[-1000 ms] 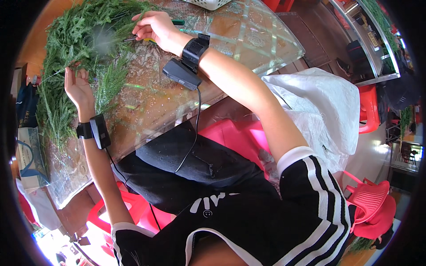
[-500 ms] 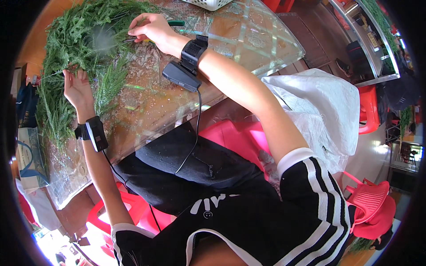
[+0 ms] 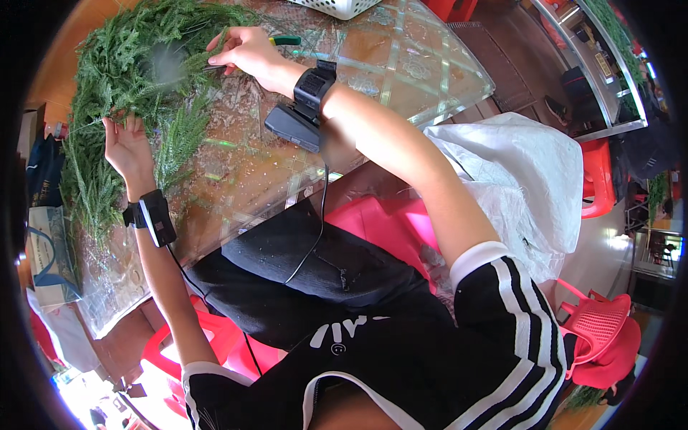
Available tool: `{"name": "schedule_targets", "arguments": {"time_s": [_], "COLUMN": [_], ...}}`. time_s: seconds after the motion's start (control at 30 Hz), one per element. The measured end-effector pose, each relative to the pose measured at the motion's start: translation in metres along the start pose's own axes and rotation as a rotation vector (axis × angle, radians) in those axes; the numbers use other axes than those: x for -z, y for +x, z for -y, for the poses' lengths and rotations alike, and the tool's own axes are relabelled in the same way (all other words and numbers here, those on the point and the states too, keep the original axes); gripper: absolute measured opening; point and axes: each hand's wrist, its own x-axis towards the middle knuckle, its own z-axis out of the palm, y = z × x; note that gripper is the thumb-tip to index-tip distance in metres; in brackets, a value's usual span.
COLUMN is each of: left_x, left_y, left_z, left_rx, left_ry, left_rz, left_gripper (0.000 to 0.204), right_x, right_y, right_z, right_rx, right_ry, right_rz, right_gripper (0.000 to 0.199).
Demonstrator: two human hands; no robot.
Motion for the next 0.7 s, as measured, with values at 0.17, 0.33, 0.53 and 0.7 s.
{"name": "schedule_targets", "arguments": {"time_s": [0.17,0.33,0.53,0.7], "left_x": [0.0032,0.0017,0.0029,0.007], "left_y": [-0.0002,-0.0009,-0.0013,0.0014], "left_z": [-0.0005,0.0001,-0.0024,-0.0047], "left_rx": [0.003,-0.004,0.01,0.032], "left_ry": [-0.041,-0.049,-0.059,-0.089], "left_rz": [0.032,0.035,0.09,0.066], "left_gripper": [0.019,0.019,0.019,0.021], "right_x": [-0.0013,-0.0022,-0.0035,-0.0038], "right_y": [-0.0007,-0.0012,-0.0011,-0.0016], "right_z": [0.0005,-0.0004,0.0002,0.0013], "right_rx": [-0.004,-0.001,0.011,0.027], "right_ry": [-0.02,0.001,-0.014,-0.138], "right_rz": [0.001,-0.017,0.045,0.177], "right_gripper": [0.014,0.013,0.015,0.021]}}
